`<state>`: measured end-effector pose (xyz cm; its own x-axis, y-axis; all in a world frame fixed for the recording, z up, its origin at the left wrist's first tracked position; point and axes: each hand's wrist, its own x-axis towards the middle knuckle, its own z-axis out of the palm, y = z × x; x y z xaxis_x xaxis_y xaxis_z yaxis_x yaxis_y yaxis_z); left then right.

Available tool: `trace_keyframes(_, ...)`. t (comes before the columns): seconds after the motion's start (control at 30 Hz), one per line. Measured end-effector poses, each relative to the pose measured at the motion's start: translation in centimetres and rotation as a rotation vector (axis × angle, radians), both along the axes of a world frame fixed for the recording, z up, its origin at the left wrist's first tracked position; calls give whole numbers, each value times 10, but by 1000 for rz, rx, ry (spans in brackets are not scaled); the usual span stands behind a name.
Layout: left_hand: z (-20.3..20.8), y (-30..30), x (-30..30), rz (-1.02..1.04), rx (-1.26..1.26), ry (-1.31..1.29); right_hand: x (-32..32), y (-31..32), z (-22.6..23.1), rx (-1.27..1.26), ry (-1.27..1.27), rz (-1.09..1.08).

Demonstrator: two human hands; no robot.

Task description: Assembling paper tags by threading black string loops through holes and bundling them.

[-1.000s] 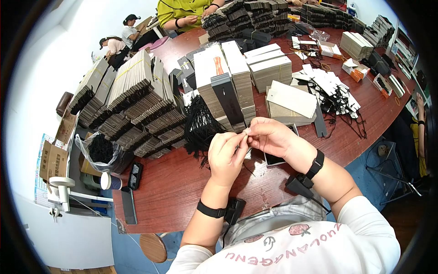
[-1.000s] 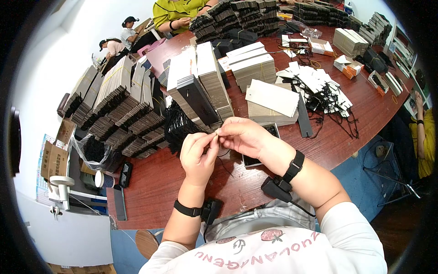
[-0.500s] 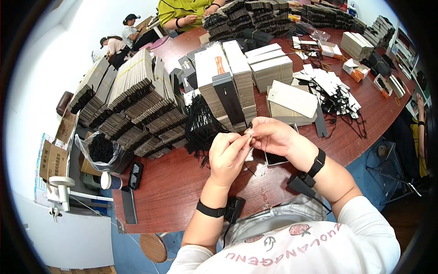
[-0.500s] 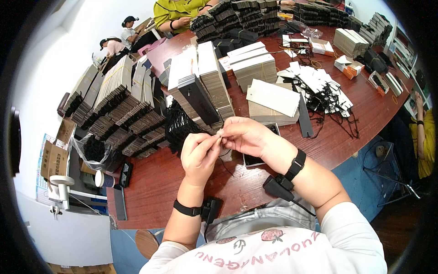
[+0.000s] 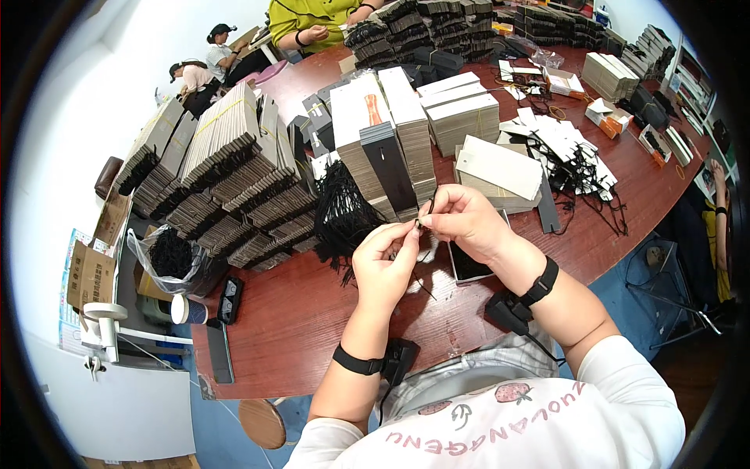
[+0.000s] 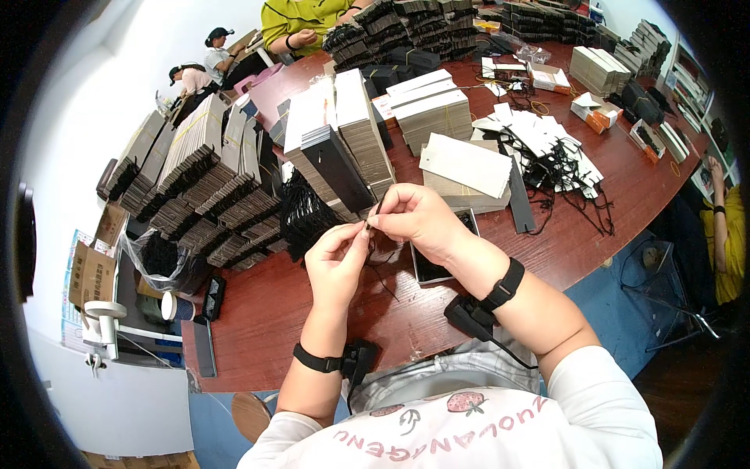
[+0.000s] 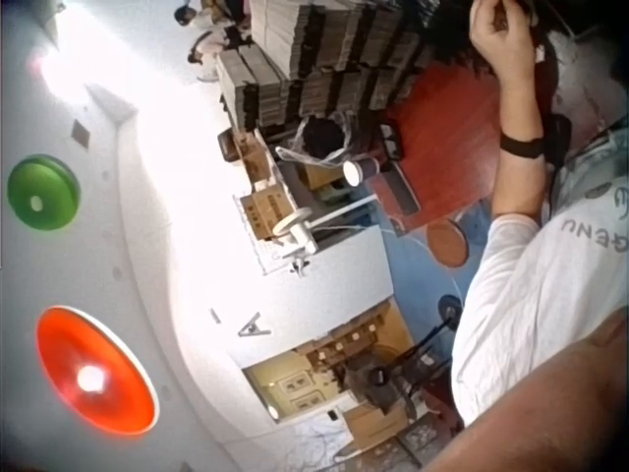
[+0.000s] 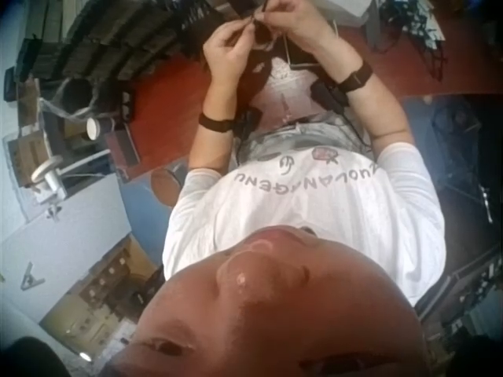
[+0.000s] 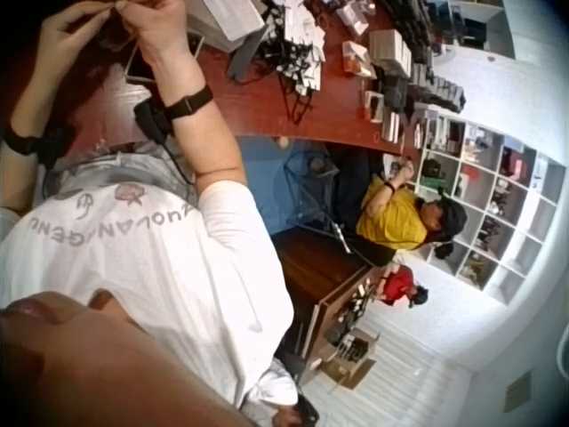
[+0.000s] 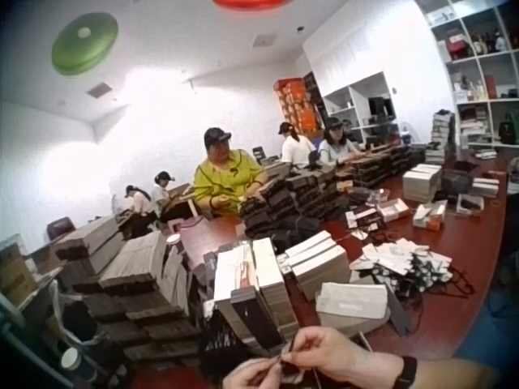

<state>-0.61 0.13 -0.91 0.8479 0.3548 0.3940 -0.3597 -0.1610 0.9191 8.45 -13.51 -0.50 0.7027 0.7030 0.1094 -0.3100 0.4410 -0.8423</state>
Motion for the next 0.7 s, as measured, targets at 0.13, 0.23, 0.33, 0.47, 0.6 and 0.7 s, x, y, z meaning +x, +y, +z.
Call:
trace_keyframes(0.13,1,0,-2,-19,-118,67,-5,1,4,4,-44,-38)
trace_keyframes(0.23,5,0,2,-61,-200,76,-3,4,6,9,-186,-88)
trace_keyframes(0.33,0,2,-3,-46,-190,111,-10,3,3,-26,-228,-113)
trace_keyframes(0.47,-3,3,-5,16,-4,37,-14,2,6,-131,-400,-226)
trace_keyframes(0.6,-1,3,-4,-37,-13,8,-19,2,10,-186,-555,-313)
trace_keyframes(0.7,3,5,-4,-150,-222,36,-15,1,8,-114,-583,-330)
